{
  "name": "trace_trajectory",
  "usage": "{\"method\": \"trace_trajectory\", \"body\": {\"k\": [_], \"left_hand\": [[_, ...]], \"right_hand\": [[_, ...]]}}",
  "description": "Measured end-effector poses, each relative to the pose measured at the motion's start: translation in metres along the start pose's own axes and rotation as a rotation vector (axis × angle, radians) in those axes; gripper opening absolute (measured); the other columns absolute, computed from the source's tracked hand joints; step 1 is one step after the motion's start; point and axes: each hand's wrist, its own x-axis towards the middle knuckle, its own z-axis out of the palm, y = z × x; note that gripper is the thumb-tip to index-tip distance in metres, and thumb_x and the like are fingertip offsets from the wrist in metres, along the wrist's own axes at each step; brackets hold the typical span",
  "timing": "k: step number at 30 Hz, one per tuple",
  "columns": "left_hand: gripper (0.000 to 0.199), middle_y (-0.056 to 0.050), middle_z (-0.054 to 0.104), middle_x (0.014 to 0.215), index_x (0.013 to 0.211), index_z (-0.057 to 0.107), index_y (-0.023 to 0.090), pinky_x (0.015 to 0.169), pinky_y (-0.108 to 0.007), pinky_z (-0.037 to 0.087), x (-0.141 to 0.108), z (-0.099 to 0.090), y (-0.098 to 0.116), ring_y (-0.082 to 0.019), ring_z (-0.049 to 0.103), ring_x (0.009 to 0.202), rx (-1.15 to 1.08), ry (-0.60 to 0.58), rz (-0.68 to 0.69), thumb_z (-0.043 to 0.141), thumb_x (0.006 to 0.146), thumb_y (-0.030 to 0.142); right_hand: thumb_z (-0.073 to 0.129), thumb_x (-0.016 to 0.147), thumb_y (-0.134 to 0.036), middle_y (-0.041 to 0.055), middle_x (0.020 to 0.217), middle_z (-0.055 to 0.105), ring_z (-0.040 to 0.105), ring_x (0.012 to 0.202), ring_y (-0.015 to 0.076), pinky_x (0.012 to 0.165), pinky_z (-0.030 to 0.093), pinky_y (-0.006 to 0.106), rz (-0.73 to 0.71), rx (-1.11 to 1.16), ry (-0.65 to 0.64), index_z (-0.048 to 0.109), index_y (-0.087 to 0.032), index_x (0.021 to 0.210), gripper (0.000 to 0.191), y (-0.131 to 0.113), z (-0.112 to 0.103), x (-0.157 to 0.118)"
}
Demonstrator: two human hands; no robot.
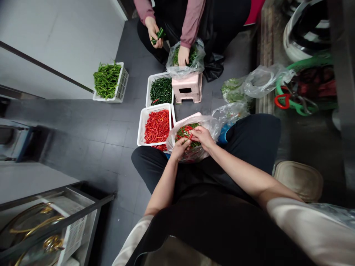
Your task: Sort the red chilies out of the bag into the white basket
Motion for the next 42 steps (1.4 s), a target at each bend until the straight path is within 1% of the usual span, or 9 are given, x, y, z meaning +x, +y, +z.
{"method": "trace_trajectory", "body": {"k": [5,13,19,23,26,31,34,39,42], "left_hand": [[0.034,0.005,0.044,0.055,0.071,0.048,0.016,0.049,-0.018,0.026,0.003,-0.003,-0.003,-0.005,0.035,0.049,0.023,-0.030,0.109,0.065,0.071,0.046],[0.035,0.004,0.044,0.059,0.071,0.053,0.015,0.052,-0.019,0.028,-0.005,-0.005,0.002,-0.006,0.036,0.054,0.167,-0.183,0.132,0.067,0.069,0.046],[0.041,0.003,0.043,0.063,0.070,0.044,0.017,0.044,-0.018,0.019,-0.002,-0.007,-0.001,-0.004,0.031,0.049,-0.237,0.001,0.080,0.069,0.067,0.049],[0.040,0.002,0.046,0.071,0.076,0.042,0.018,0.044,-0.017,0.020,-0.003,-0.009,0.000,-0.003,0.033,0.050,-0.418,-0.054,0.008,0.071,0.066,0.043],[0.040,0.002,0.048,0.072,0.079,0.043,0.018,0.043,-0.016,0.020,-0.005,-0.005,0.001,-0.002,0.033,0.048,-0.432,-0.129,-0.046,0.072,0.066,0.042],[0.045,0.004,0.052,0.069,0.096,0.046,0.021,0.041,-0.015,0.015,-0.005,0.003,0.000,-0.001,0.030,0.044,-0.319,-0.007,0.005,0.071,0.067,0.044],[0.042,0.002,0.053,0.065,0.089,0.051,0.017,0.040,-0.016,0.018,-0.002,0.004,-0.003,-0.003,0.035,0.044,-0.155,0.047,-0.015,0.068,0.068,0.049],[0.040,0.005,0.044,0.052,0.073,0.051,0.015,0.040,-0.018,0.020,-0.002,0.003,-0.007,-0.004,0.030,0.041,-0.036,-0.014,0.071,0.058,0.076,0.055],[0.041,0.004,0.042,0.051,0.069,0.049,0.015,0.040,-0.018,0.018,-0.005,0.006,-0.006,-0.003,0.028,0.041,-0.051,-0.167,0.053,0.060,0.075,0.054]], "right_hand": [[0.064,0.076,-0.004,0.0005,0.068,0.063,0.062,0.064,0.0102,0.063,0.056,0.020,0.264,0.182,0.014,0.054,-0.017,0.069,0.017,0.000,0.001,0.003],[0.063,0.075,-0.005,0.0011,0.059,0.059,0.056,0.051,0.0108,0.043,0.050,0.018,0.435,0.144,-0.004,0.051,-0.017,0.070,0.018,-0.002,-0.007,0.006],[0.056,0.075,-0.009,-0.0048,0.047,0.044,0.037,0.035,0.0044,0.029,0.030,0.012,0.163,0.128,0.087,0.044,-0.017,0.063,0.019,-0.016,-0.019,-0.004],[0.068,0.073,-0.025,-0.0045,0.054,0.049,0.027,0.034,0.0019,0.028,0.017,0.012,0.323,0.041,-0.050,0.050,-0.017,0.072,0.019,-0.005,-0.019,-0.019],[0.075,0.067,-0.033,-0.0031,0.061,0.054,0.029,0.037,0.0009,0.030,0.019,0.011,0.208,0.027,-0.164,0.056,-0.016,0.080,0.028,0.004,-0.010,-0.022],[0.077,0.064,-0.036,-0.0024,0.058,0.053,0.029,0.037,0.0005,0.031,0.018,0.012,-0.042,-0.077,-0.059,0.056,-0.015,0.070,0.031,0.001,0.001,-0.018],[0.078,0.062,-0.035,-0.0022,0.057,0.053,0.029,0.037,0.0005,0.031,0.018,0.012,-0.093,-0.091,-0.020,0.059,-0.014,0.075,0.031,-0.003,0.002,-0.019],[0.078,0.065,-0.028,-0.0026,0.054,0.052,0.029,0.035,0.0003,0.029,0.018,0.010,-0.031,-0.125,-0.003,0.059,-0.013,0.074,0.025,-0.004,0.000,-0.016],[0.073,0.073,-0.024,-0.0040,0.050,0.048,0.027,0.033,0.0000,0.027,0.017,0.010,0.209,-0.002,-0.022,0.051,-0.014,0.067,0.025,-0.002,-0.002,-0.007]]}}
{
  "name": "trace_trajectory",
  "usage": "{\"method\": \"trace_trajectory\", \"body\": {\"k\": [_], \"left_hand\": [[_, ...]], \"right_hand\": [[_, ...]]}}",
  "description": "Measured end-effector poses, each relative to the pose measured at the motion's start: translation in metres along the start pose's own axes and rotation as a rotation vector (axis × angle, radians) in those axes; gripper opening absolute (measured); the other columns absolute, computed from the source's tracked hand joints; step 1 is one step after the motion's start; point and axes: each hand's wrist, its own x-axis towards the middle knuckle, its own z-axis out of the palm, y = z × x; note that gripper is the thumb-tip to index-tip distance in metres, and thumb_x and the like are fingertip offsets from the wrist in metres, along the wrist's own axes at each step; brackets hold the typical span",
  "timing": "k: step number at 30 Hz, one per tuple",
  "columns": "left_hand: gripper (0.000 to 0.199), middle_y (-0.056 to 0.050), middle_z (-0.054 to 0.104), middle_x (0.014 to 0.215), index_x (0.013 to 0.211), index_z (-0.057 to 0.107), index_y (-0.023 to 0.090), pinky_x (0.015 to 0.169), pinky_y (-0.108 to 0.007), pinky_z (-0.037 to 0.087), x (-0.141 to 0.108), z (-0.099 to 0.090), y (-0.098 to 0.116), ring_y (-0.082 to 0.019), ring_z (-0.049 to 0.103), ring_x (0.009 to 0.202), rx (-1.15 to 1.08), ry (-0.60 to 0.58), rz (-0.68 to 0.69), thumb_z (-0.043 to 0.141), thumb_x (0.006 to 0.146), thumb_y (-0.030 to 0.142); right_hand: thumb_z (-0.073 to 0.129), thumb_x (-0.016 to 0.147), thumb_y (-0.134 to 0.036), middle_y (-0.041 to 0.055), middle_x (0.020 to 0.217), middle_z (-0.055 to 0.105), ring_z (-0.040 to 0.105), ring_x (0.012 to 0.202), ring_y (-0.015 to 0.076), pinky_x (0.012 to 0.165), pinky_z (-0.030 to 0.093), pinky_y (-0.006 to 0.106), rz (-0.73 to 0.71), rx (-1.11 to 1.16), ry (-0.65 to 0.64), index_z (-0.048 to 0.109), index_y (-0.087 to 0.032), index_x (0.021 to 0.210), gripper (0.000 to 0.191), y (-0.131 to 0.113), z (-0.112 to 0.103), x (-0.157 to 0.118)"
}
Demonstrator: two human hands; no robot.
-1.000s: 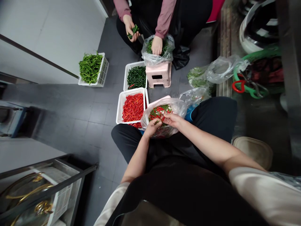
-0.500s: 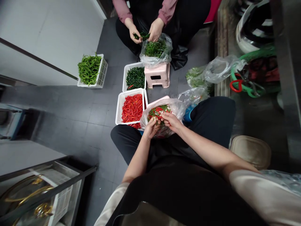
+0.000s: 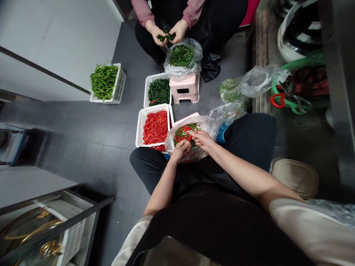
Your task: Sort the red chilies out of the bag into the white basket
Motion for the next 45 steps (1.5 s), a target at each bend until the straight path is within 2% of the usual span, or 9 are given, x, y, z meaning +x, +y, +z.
{"method": "trace_trajectory", "body": {"k": [5,8,13,16,25,34,40,42,45], "left_hand": [[0.037,0.002,0.052,0.061,0.075,0.052,0.015,0.041,-0.016,0.024,0.005,0.004,0.006,-0.004,0.039,0.045,-0.315,-0.001,-0.068,0.065,0.073,0.049],[0.033,-0.006,0.063,0.089,0.088,0.056,0.016,0.057,-0.020,0.041,0.011,-0.003,0.008,-0.013,0.058,0.072,-0.540,0.092,-0.165,0.052,0.083,0.049],[0.036,-0.007,0.060,0.112,0.097,0.058,0.021,0.086,-0.035,0.044,0.019,-0.007,0.006,-0.018,0.055,0.104,-0.588,0.234,-0.249,0.033,0.092,0.046],[0.041,-0.006,0.062,0.104,0.102,0.059,0.023,0.087,-0.036,0.043,0.021,0.000,0.007,-0.019,0.056,0.100,-0.546,0.244,-0.248,0.030,0.092,0.049],[0.038,-0.007,0.063,0.093,0.108,0.058,0.019,0.071,-0.024,0.044,0.023,0.006,0.006,-0.014,0.058,0.079,-0.438,0.360,-0.311,0.035,0.092,0.045],[0.045,-0.008,0.063,0.091,0.104,0.058,0.019,0.074,-0.031,0.046,0.025,0.002,-0.002,-0.016,0.058,0.079,-0.541,0.283,-0.363,0.025,0.093,0.048],[0.043,-0.002,0.051,0.059,0.069,0.057,0.013,0.052,-0.022,0.035,0.028,0.001,-0.013,-0.010,0.043,0.051,-0.002,0.468,-0.341,0.043,0.088,0.050],[0.039,0.001,0.044,0.055,0.061,0.051,0.014,0.049,-0.021,0.029,0.028,0.000,-0.017,-0.008,0.036,0.047,0.088,0.482,-0.217,0.050,0.086,0.045],[0.040,0.004,0.035,0.052,0.060,0.044,0.016,0.047,-0.020,0.025,0.030,-0.001,-0.016,-0.006,0.027,0.045,0.013,0.424,-0.082,0.049,0.086,0.045]], "right_hand": [[0.048,0.090,-0.021,-0.0020,0.049,0.047,0.037,0.035,0.0042,0.031,0.030,0.013,0.238,0.117,0.139,0.045,-0.016,0.066,0.025,0.001,-0.009,0.011],[0.050,0.083,-0.014,-0.0010,0.055,0.052,0.044,0.042,0.0066,0.039,0.038,0.015,0.003,0.036,0.251,0.048,-0.016,0.071,0.012,-0.002,-0.018,0.008],[0.064,0.070,-0.033,-0.0054,0.052,0.043,0.035,0.044,0.0073,0.042,0.027,0.019,-0.393,-0.606,0.062,0.058,-0.017,0.069,0.017,0.004,-0.022,0.005],[0.063,0.069,-0.044,-0.0038,0.054,0.046,0.041,0.054,0.0110,0.050,0.029,0.021,-0.459,-0.873,0.006,0.057,-0.017,0.062,0.029,0.015,-0.015,0.009],[0.052,0.073,-0.032,-0.0017,0.063,0.051,0.045,0.061,0.0136,0.059,0.035,0.025,-0.600,-0.790,0.146,0.059,-0.017,0.070,0.017,0.019,-0.014,0.017],[0.058,0.068,-0.030,0.0005,0.074,0.062,0.054,0.068,0.0165,0.066,0.041,0.027,-0.530,-0.825,-0.047,0.065,-0.018,0.087,0.023,0.021,-0.011,0.011],[0.053,0.076,-0.028,0.0011,0.068,0.059,0.052,0.066,0.0170,0.066,0.038,0.028,-0.742,-0.996,0.124,0.060,-0.019,0.068,0.013,0.014,-0.005,0.002],[0.057,0.075,-0.025,0.0009,0.069,0.058,0.051,0.066,0.0158,0.062,0.039,0.026,-0.699,-0.892,0.104,0.058,-0.019,0.068,0.009,0.015,-0.006,0.003],[0.059,0.077,-0.021,-0.0012,0.061,0.052,0.040,0.048,0.0088,0.043,0.030,0.019,-0.292,-0.430,0.106,0.050,-0.018,0.067,0.013,0.016,-0.006,0.010]]}}
